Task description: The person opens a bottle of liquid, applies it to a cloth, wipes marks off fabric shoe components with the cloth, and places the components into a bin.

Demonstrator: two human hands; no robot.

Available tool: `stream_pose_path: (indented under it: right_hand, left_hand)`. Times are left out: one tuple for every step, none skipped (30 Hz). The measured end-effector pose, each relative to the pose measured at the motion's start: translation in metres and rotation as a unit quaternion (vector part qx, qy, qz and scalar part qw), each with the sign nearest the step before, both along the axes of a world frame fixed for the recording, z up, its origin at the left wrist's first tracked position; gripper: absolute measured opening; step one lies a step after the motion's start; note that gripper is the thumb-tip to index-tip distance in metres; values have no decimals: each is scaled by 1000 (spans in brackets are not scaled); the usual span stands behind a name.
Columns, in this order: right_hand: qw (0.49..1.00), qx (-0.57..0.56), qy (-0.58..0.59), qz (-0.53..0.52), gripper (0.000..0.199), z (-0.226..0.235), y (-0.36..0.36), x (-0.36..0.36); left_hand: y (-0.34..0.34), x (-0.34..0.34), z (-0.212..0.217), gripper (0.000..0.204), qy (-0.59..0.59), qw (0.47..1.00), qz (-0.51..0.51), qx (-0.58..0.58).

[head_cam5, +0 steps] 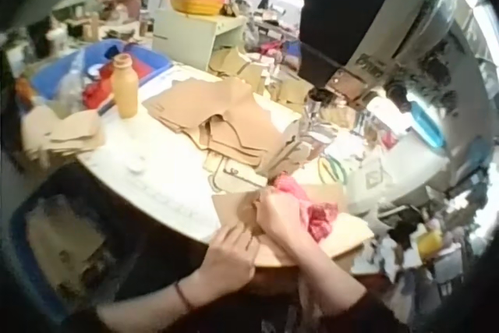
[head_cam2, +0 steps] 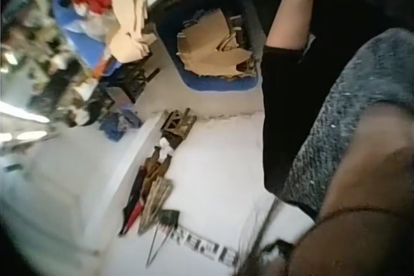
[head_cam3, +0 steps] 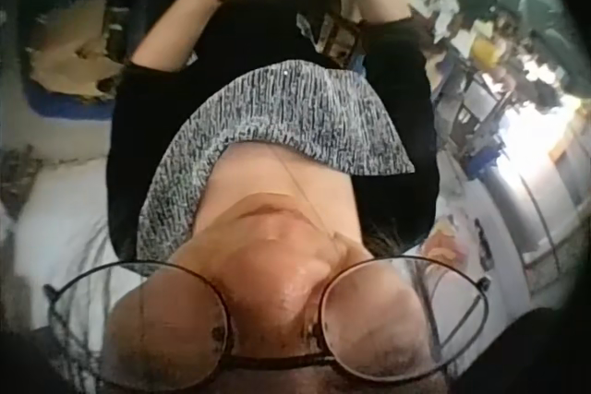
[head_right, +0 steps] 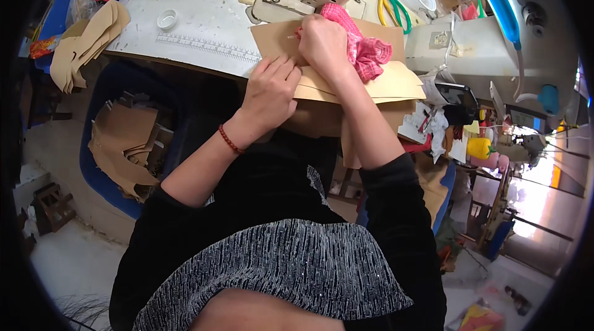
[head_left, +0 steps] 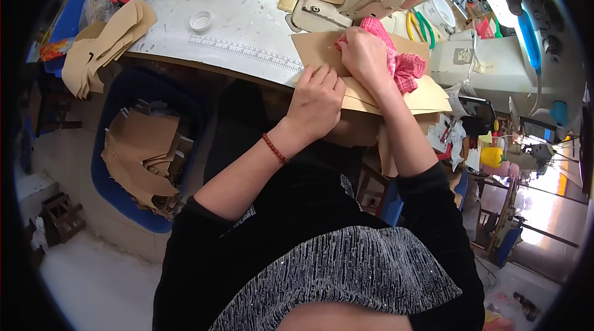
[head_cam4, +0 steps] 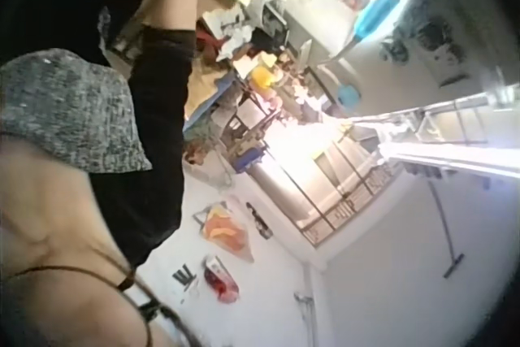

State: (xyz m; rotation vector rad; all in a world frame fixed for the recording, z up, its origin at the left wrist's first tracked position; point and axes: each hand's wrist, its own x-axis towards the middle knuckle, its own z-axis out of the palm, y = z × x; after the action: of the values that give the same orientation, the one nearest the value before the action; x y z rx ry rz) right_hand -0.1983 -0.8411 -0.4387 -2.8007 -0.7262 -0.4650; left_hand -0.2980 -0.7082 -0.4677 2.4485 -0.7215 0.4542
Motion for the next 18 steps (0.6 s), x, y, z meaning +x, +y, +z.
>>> stream_pose_path:
  right_hand:
    - [1000, 5, -6, 11, 18, 0, 3, -4]
    - [996, -30, 83, -29, 19, -4, 8, -14]
    - [997, -40, 59, 13, 19, 3, 14, -24]
    - [997, -28, 65, 16, 19, 2, 13, -21]
    - [997, -16, 71, 15, 19, 3, 7, -19]
    - [998, -17, 54, -22, 19, 1, 2, -11]
    - [997, -19, 36, -59, 19, -2, -4, -4]
    - [999, -10, 12, -49, 18, -1, -4, -3]
    - [999, -11, 13, -49, 18, -2, -1, -6]
    - [999, -32, 21, -23, 16, -4, 4, -13]
    - [998, -54, 30, 2, 15, -3, 6, -19]
    - [999, -19, 6, 37, 16, -3, 6, -23]
    - [999, -20, 6, 37, 16, -3, 1, -17]
    - [1000, -15, 0, 17, 17, 0, -5, -7]
    - [1000, -9, -7, -3, 17, 0, -9, -3]
    - [1000, -19, -16, -1, 18, -4, -10, -5]
    - [1000, -19, -16, 1, 18, -3, -5, -9]
    - [999, -25, 8, 40, 18, -1, -1, -18]
  left_hand:
    - [2, -1, 1, 42, -18, 999, 18, -20]
    - [3, -3, 0, 43, -34, 998, 37, -40]
    - [4, -5, -1, 43, -33, 998, 39, -41]
    - [5, -6, -3, 42, -47, 997, 42, -33]
    - [4, -9, -3, 40, -62, 997, 41, -26]
    - [4, -10, -5, 40, -60, 997, 40, -26]
    - [3, -12, -7, 38, -68, 997, 40, -18]
    - [3, -13, -9, 36, -76, 996, 41, -10]
    - [4, -13, -9, 36, -76, 996, 41, -10]
    - [6, -12, -9, 35, -76, 996, 38, -12]
    - [6, -12, -8, 33, -76, 996, 35, -14]
    - [5, -11, -8, 33, -76, 996, 35, -15]
    - [5, -9, -8, 32, -79, 996, 39, -3]
    - [5, -9, -7, 31, -83, 996, 40, 10]
    - [5, -10, -6, 31, -83, 996, 38, 10]
    - [4, -11, -5, 30, -73, 997, 38, 8]
    - [5, -9, -5, 28, -63, 997, 41, 7]
    - [6, -9, -6, 28, -63, 997, 43, 7]
